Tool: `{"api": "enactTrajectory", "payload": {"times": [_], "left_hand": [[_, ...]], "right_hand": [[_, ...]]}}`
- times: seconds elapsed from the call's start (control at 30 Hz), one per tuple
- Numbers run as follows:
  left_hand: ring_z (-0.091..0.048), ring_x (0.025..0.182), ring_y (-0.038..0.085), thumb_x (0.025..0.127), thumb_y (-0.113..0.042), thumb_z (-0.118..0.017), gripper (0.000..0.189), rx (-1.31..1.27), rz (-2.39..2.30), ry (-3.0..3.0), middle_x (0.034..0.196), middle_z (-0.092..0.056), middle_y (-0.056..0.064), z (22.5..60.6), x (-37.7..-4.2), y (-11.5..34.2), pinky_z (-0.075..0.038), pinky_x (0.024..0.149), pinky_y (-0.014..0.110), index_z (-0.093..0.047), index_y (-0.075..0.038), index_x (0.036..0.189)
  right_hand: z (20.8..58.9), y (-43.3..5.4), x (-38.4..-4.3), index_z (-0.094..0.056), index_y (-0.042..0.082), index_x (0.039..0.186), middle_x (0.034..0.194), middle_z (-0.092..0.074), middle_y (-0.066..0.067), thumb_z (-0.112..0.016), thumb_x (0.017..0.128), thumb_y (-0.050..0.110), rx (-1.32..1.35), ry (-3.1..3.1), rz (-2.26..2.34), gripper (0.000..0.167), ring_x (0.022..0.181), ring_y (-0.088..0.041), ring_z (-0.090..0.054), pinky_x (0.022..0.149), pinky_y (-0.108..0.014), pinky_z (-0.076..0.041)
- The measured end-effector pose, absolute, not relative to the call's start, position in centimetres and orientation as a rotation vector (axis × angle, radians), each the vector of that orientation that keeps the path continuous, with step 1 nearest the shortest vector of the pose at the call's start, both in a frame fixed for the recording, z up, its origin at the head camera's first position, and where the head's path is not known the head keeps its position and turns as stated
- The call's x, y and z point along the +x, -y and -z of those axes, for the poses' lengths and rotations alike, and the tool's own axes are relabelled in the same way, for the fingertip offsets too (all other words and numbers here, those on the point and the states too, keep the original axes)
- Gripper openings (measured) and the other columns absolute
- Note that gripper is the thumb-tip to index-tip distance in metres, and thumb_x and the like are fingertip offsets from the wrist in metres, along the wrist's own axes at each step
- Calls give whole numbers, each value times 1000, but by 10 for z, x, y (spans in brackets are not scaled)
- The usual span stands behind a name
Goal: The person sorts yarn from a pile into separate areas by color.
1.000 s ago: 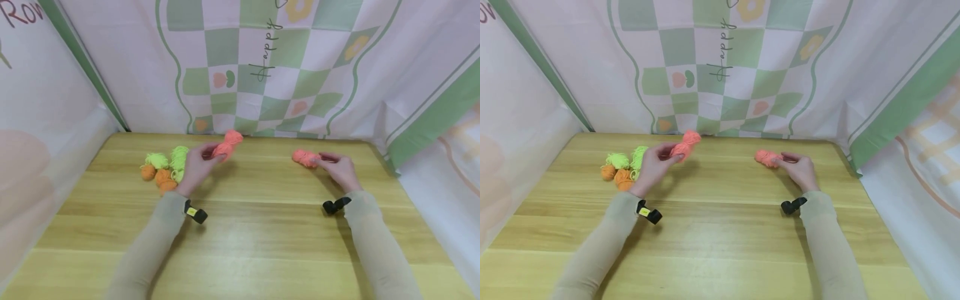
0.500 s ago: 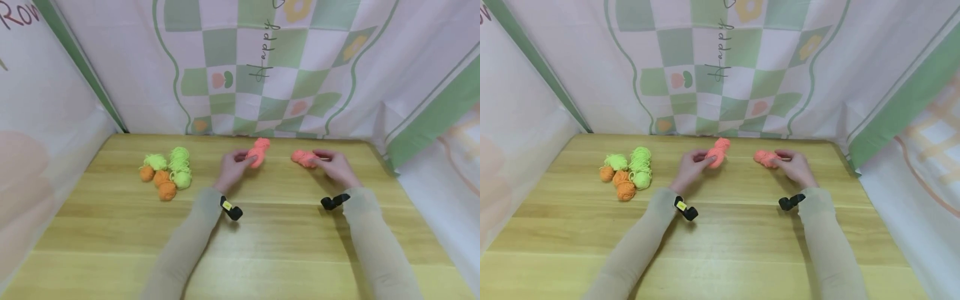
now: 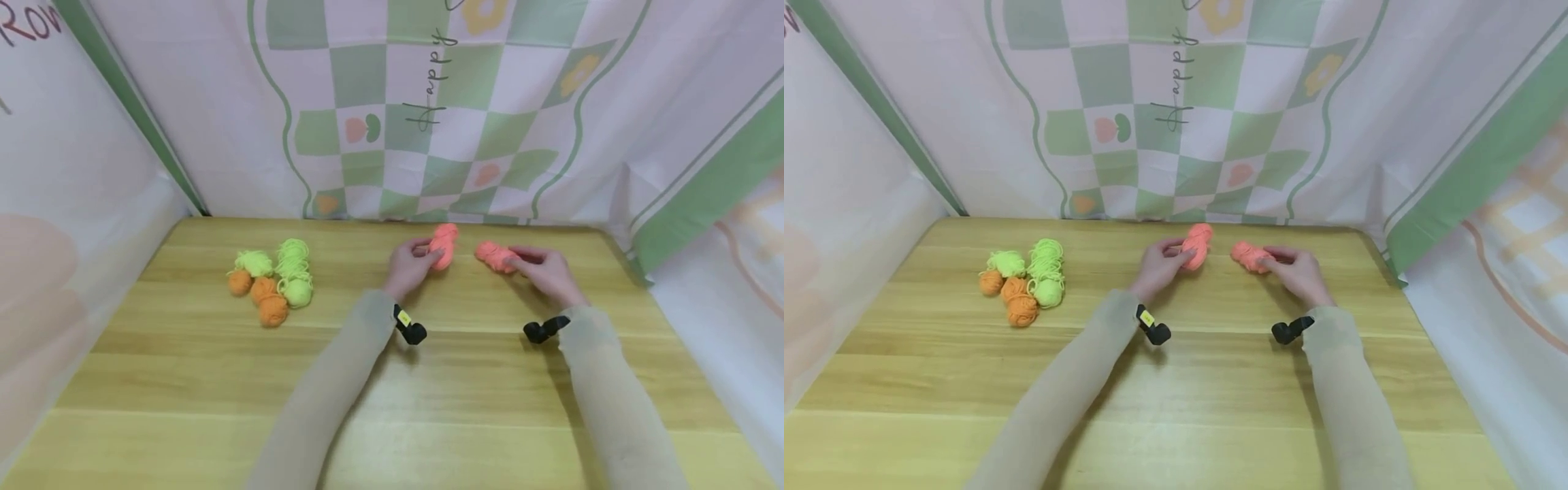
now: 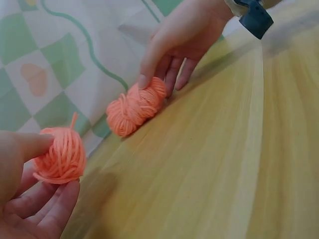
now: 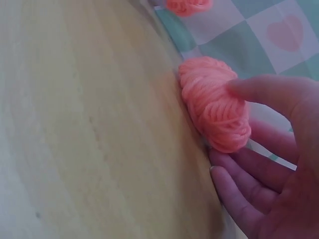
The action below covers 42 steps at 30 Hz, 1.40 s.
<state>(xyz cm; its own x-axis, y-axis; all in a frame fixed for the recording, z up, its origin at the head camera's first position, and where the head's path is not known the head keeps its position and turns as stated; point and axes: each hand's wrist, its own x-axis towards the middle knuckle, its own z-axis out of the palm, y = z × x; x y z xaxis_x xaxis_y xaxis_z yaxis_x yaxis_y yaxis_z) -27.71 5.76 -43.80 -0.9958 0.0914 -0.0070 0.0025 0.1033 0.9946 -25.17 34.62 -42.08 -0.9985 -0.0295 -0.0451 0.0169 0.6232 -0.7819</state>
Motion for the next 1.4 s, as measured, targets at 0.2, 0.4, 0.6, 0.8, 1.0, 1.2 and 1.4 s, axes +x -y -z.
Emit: {"api": "enactTrajectory", "payload": {"times": [0.2,0.4,0.6,0.8,1.0,1.2,1.4], "left_hand": [[-65,95,17,94,-18,-76,41,150,-1964,-2392,105,-70,10,432,-279,-72,-55,76,23,-65,-4,131],[-65,98,16,96,-14,-73,37,165,-1916,-2414,106,-71,7,435,-266,-91,-54,83,23,-66,-6,131],[-66,95,13,95,-11,-74,35,158,-1895,-2406,103,-72,3,442,-256,-106,-54,83,24,-68,-8,129],[-63,116,18,97,-12,-72,42,302,-1874,-2351,124,-69,7,445,-255,-113,-49,96,22,-61,-3,137],[-59,124,20,99,-11,-69,48,459,-1766,-2348,137,-62,10,443,-254,-118,-46,100,21,-55,-3,144],[-62,121,20,100,-7,-66,52,531,-1755,-2286,142,-58,14,443,-249,-124,-48,95,16,-48,2,147],[-64,116,19,97,-6,-69,50,467,-1834,-2311,134,-63,13,445,-246,-124,-50,91,17,-53,1,144]], "right_hand": [[422,-348,-253,-58,8,144,141,-59,-15,-66,95,56,60,-2778,1356,69,107,-11,-61,87,-17,-46],[424,-349,-250,-60,8,142,138,-61,-16,-69,93,55,88,-2794,1383,69,114,-16,-59,90,-19,-46],[425,-347,-249,-61,8,141,138,-61,-17,-70,92,57,121,-2817,1368,70,131,-33,-49,110,-47,-38],[423,-346,-248,-62,7,140,138,-60,-19,-72,90,58,122,-2836,1359,73,136,-37,-45,114,-54,-32],[423,-344,-247,-63,7,138,137,-62,-17,-73,87,61,130,-2839,1375,75,132,-33,-50,110,-50,-38],[428,-345,-247,-62,3,137,131,-65,-20,-71,91,57,124,-2888,1357,72,122,-31,-56,100,-38,-46],[430,-345,-247,-61,5,139,130,-65,-19,-72,89,59,177,-2882,1379,75,115,-23,-58,91,-24,-47]]}}
